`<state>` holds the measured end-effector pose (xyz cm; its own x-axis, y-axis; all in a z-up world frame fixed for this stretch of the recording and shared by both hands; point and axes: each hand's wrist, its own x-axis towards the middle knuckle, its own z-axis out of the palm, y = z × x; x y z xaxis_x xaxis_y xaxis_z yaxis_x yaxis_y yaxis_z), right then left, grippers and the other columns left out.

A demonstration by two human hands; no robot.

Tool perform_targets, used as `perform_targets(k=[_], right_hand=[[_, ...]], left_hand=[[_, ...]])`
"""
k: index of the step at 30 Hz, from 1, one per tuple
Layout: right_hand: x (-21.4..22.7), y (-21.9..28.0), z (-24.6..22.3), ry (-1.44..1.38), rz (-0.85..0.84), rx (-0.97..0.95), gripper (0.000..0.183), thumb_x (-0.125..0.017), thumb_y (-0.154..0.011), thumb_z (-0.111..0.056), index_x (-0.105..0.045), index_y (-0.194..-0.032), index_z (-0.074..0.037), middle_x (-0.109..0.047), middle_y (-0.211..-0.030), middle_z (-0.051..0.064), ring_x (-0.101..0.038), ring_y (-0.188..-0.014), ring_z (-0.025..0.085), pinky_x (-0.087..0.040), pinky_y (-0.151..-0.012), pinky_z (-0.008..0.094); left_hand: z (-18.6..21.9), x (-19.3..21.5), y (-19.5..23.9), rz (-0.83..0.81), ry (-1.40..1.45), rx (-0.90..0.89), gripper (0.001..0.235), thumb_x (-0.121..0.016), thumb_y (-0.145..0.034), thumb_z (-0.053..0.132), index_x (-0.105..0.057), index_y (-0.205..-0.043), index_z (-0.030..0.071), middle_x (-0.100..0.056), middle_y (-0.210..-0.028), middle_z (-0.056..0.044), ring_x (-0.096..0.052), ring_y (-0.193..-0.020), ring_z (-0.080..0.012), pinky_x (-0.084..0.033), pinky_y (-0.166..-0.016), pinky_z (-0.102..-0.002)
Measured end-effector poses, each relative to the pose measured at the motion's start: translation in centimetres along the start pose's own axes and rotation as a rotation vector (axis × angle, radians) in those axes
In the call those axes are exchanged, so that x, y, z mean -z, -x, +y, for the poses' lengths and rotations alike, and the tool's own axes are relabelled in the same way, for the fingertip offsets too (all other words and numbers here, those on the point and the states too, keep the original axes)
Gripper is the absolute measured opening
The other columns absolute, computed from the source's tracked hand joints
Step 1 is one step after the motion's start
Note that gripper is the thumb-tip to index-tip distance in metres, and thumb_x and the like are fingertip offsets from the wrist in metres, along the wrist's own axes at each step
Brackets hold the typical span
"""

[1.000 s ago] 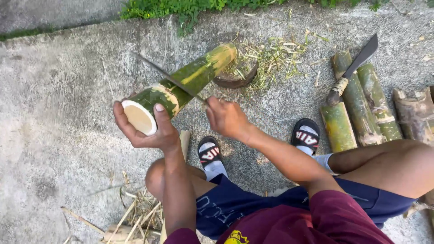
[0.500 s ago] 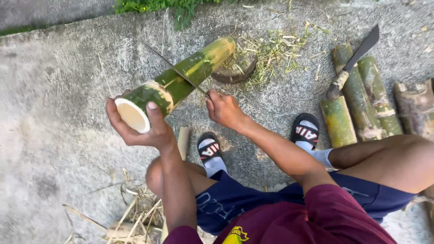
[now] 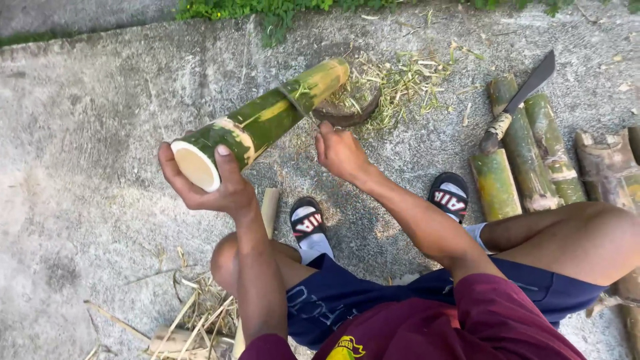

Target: Scraping and cutting segments of bamboo poles using a small knife and a machete.

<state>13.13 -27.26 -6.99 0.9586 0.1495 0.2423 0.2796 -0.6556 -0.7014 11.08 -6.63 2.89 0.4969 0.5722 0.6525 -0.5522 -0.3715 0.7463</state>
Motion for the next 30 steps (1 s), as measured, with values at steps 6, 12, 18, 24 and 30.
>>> perform_targets(k=[6,12,18,24,30], right_hand=[[-0.4,1.3,-1.8,-0.156,0.068,0.259,0.018,-0.05,-0.102,-0.006,-0.054,-0.108,0.009,-0.062,-0.057,0.017,-0.064,-0.044,0.034,-0.053,-0.039,0.043],[2.7,-0.8,-2.2,-0.058,-0.18,-0.147,0.017,-0.048,-0.106,-0.012,-0.056,-0.104,0.003,-0.062,-0.056,0.018,-0.065,-0.046,0.037,-0.053,-0.043,0.048],[-1.5,0.8,1.4,-0.172,0.004,0.184,0.016,-0.049,-0.104,-0.01,-0.053,-0.105,0.005,-0.063,-0.062,0.019,-0.067,-0.054,0.04,-0.055,-0.049,0.049],[2.1,-0.6,-0.7,-0.034,-0.085,-0.175,0.019,-0.052,-0.105,-0.013,-0.059,-0.11,0.004,-0.066,-0.065,0.026,-0.069,-0.059,0.045,-0.058,-0.06,0.052],[-3.0,0.7,3.7,-0.165,0.042,0.154,0.022,-0.05,-0.102,-0.012,-0.059,-0.112,0.005,-0.068,-0.075,0.028,-0.071,-0.064,0.044,-0.06,-0.059,0.05]], left_hand=[[0.8,-0.8,0.2,-0.022,0.009,0.017,0.079,-0.082,-0.091,0.023,-0.041,-0.151,-0.009,-0.055,-0.139,-0.023,-0.065,-0.125,-0.0316,-0.061,-0.105,-0.04],[1.1,-0.5,0.0,-0.028,0.073,0.039,0.08,-0.082,-0.092,0.024,-0.039,-0.151,-0.008,-0.056,-0.138,-0.022,-0.066,-0.12,-0.0309,-0.062,-0.104,-0.04],[0.6,-0.7,0.1,-0.032,0.046,0.001,0.08,-0.083,-0.091,0.024,-0.04,-0.151,-0.009,-0.057,-0.138,-0.022,-0.067,-0.12,-0.0307,-0.062,-0.103,-0.04],[1.0,-0.2,0.4,-0.031,0.088,0.033,0.081,-0.082,-0.092,0.021,-0.038,-0.153,-0.008,-0.058,-0.136,-0.022,-0.066,-0.122,-0.0311,-0.06,-0.107,-0.04],[1.3,-0.6,-0.1,-0.047,0.173,0.079,0.082,-0.083,-0.091,0.02,-0.037,-0.152,-0.008,-0.059,-0.134,-0.023,-0.065,-0.124,-0.0326,-0.061,-0.107,-0.04]])
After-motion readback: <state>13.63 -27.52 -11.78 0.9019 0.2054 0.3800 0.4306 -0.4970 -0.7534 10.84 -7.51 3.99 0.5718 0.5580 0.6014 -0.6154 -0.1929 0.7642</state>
